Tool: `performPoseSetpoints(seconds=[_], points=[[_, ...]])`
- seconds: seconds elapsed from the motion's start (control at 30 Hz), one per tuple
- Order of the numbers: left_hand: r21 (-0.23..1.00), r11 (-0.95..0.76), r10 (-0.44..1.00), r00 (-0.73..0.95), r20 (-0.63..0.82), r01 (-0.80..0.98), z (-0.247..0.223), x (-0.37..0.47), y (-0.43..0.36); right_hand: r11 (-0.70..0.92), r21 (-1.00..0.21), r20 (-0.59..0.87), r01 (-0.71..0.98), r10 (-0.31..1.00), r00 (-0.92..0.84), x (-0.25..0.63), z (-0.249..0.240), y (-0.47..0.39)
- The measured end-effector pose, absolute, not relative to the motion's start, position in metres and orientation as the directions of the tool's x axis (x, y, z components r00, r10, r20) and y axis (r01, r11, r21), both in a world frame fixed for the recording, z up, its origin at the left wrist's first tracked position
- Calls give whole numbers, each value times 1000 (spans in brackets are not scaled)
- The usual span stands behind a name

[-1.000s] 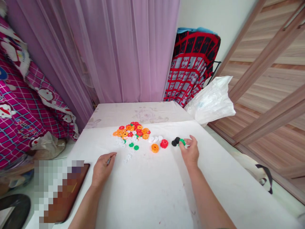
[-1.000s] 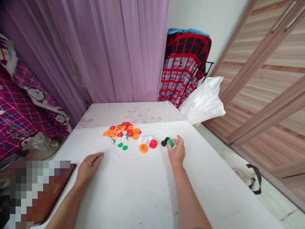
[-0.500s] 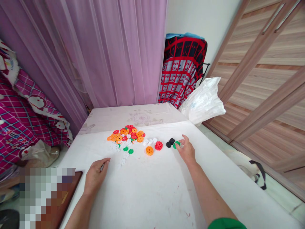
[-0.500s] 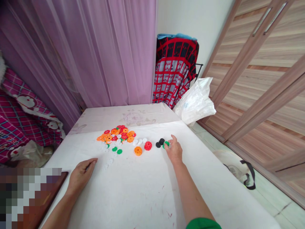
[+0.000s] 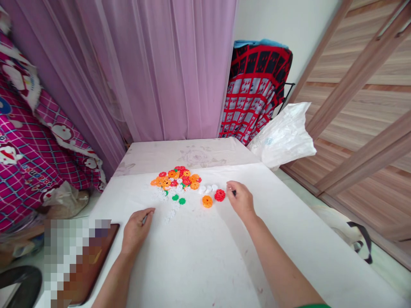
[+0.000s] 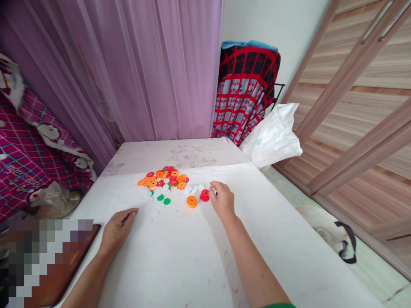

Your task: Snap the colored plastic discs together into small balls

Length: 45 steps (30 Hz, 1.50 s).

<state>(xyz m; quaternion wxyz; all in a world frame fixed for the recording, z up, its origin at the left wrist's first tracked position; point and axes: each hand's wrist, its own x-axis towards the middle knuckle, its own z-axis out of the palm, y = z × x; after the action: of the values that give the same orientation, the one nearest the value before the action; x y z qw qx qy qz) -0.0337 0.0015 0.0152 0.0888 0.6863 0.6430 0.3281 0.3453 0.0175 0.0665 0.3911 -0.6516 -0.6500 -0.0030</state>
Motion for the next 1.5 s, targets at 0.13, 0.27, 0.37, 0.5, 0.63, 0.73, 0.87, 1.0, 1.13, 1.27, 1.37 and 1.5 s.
performPoseSetpoints(seconds=[0.13, 0.27, 0.37, 0.5, 0.63, 0.73, 0.87, 1.0, 1.13, 1.27, 1.37, 1.5], points=[[563, -151, 941, -56, 333, 812, 15, -32, 0, 343, -454, 345, 822, 919, -193, 264, 71, 17], [582, -169, 939, -49, 340, 795, 15, -31, -2, 271, -413, 123, 870, 962, -242, 205, 65, 19], [594, -169, 943, -47, 331, 786, 14, -31, -1, 193, -361, 19, 912, 980, -199, 189, 61, 25], [611, -156, 950, -53, 309, 776, 12, -32, -1, 133, -374, -10, 918, 989, -147, 186, 60, 31], [624, -139, 953, -68, 295, 769, 13, -31, -1, 91, -370, -9, 925, 995, -102, 182, 58, 28], [623, -134, 953, -73, 295, 771, 15, -31, -2, 120, -407, 54, 905, 993, -108, 186, 58, 20], [620, -157, 949, -56, 309, 769, 17, -30, -3, 108, -554, 198, 825, 980, 5, 229, 65, 11], [613, -152, 948, -61, 311, 776, 16, -31, -1, -103, -595, 220, 797, 933, 285, 317, 75, 9], [602, -125, 952, -75, 296, 789, 15, -32, 1, -291, -516, 200, 806, 874, 443, 396, 75, 7], [588, -129, 950, -71, 304, 799, 15, -34, 1, -298, -435, 173, 850, 899, 403, 423, 69, 6], [572, -133, 947, -66, 314, 809, 15, -34, 1, -276, -393, 160, 877, 919, 361, 421, 65, 8], [560, -136, 946, -61, 320, 817, 16, -34, 0, -280, -328, 160, 902, 925, 345, 416, 60, 12]])
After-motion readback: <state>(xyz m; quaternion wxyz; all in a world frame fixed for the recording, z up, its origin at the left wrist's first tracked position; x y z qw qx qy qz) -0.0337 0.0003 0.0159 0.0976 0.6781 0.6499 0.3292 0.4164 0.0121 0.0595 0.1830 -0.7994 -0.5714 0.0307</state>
